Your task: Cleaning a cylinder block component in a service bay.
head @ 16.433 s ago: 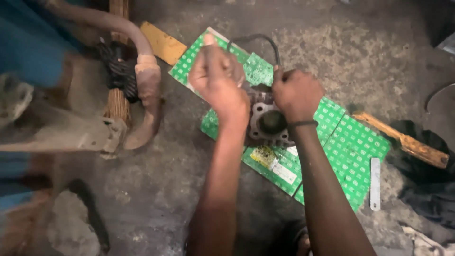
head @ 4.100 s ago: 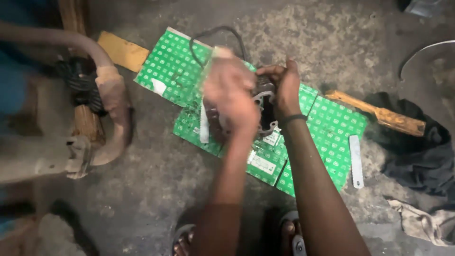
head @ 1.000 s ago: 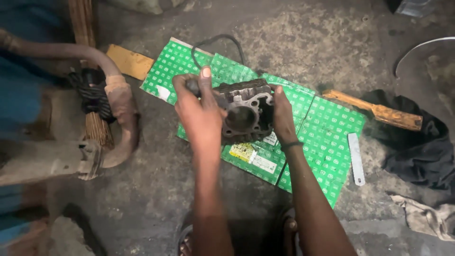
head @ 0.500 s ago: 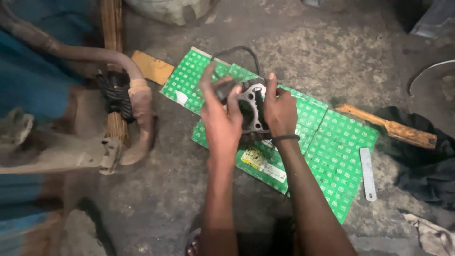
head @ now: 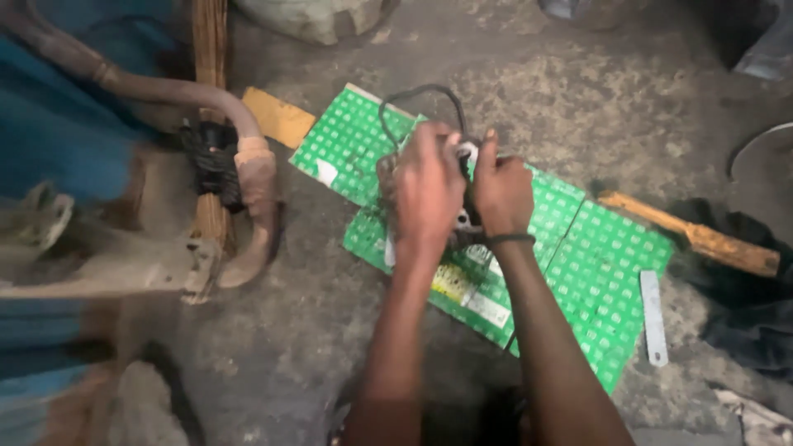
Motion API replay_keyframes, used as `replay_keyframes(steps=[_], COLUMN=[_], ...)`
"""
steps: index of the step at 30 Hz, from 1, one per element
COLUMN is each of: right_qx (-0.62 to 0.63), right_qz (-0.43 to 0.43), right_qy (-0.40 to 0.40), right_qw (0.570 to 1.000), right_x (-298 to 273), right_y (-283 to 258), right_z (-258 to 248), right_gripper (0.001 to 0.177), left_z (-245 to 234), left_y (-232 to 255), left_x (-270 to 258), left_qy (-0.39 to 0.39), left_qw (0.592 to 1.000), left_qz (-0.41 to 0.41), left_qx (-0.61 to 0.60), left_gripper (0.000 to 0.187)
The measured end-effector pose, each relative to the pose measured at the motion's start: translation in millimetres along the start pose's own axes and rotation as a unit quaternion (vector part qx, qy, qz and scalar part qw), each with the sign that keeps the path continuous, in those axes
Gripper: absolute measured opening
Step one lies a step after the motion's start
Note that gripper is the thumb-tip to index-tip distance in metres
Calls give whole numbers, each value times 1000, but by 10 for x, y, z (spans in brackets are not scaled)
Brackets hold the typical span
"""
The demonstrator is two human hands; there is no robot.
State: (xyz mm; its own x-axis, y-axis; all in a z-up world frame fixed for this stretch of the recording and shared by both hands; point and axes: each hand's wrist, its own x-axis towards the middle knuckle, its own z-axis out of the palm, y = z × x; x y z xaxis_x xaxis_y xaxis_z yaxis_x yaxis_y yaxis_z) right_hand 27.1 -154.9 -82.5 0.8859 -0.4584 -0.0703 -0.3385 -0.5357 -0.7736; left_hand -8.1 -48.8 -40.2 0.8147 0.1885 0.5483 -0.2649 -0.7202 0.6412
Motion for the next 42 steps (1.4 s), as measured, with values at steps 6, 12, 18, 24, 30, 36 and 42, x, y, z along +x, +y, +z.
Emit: replay_keyframes(steps=[6,12,18,24,30,36,42], right_qx=[5,61,108,156,129,97,57], right_qz=[-44,5,-24,3,-30,-75,-42], right_qy=[24,-34,-27,-36,-9,2,9], right_qw=[999,998,993,987,991,992,997], right_x=[23,184,303,259,261,213,244], right_y=[-7,90,383,280,380,298,374], right_z=[37,24,91,69,102,60,104], right_gripper=[74,78,77,75,74,70,76], left_z=[-492,-166,-400,32,-292,43,-429], left_y=[318,-79,274,-41,297,28,380], left_x=[-29,-59,-16,52,90,98,117], left_qy=[170,49,155,11,147,26,145], left_qw=[958,996,947,997,948,997,964], left_qz=[52,14,118,76,123,65,64], left_qx=[-225,-74,-254,-8,-253,24,-213], left_gripper=[16,17,16,12,16,12,17])
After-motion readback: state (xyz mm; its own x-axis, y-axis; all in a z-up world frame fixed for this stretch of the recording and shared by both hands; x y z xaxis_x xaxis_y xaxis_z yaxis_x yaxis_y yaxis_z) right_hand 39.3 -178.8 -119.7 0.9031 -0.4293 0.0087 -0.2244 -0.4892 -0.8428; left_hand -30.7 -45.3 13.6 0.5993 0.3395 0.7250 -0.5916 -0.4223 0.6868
